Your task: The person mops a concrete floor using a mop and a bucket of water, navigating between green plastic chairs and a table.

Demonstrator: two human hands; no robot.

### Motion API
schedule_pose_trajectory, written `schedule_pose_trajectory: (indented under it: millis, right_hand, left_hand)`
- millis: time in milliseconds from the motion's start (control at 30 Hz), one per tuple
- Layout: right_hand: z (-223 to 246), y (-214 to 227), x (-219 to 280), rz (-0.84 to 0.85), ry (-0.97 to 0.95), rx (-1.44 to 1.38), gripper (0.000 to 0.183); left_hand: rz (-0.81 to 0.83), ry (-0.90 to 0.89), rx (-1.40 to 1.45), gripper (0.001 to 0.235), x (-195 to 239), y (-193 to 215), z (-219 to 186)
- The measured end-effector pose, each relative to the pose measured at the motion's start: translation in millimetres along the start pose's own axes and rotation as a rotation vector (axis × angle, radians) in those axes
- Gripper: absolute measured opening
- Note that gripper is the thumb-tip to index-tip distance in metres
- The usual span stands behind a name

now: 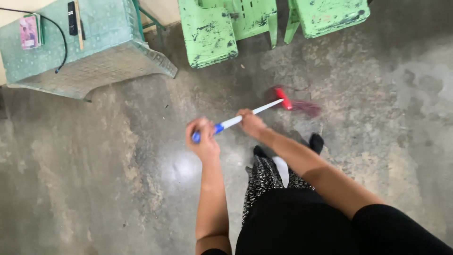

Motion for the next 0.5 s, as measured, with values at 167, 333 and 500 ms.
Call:
schedule_pose_trajectory:
  millis: [167, 333, 500]
  right_hand:
    - [-20, 55, 35, 0.096, -0.113, 0.078, 0.025]
    - [-183, 170, 75, -0.099, -0.188, 0.181, 0.042]
    - [-320, 324, 122, -0.369, -0.400, 0.159, 0.026]
  left_hand:
    - [-0.078, -0.173, 0.294, 0.038, 51, -6, 54]
    - [-0.195, 0.052, 0.161, 0.034, 140, -124, 177]
    - [0.353, 0.212, 0.311, 0.020, 258, -301, 240]
Point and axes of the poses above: each hand's wrist, its own x-axis away from the middle knuckle, its own y-axis out of the back of the hand, z = x × y, the point moved 6 cm from there along -x, towards the middle knuckle, and after that the axes turned 7 degrees about -y, right-handed, at the moved point
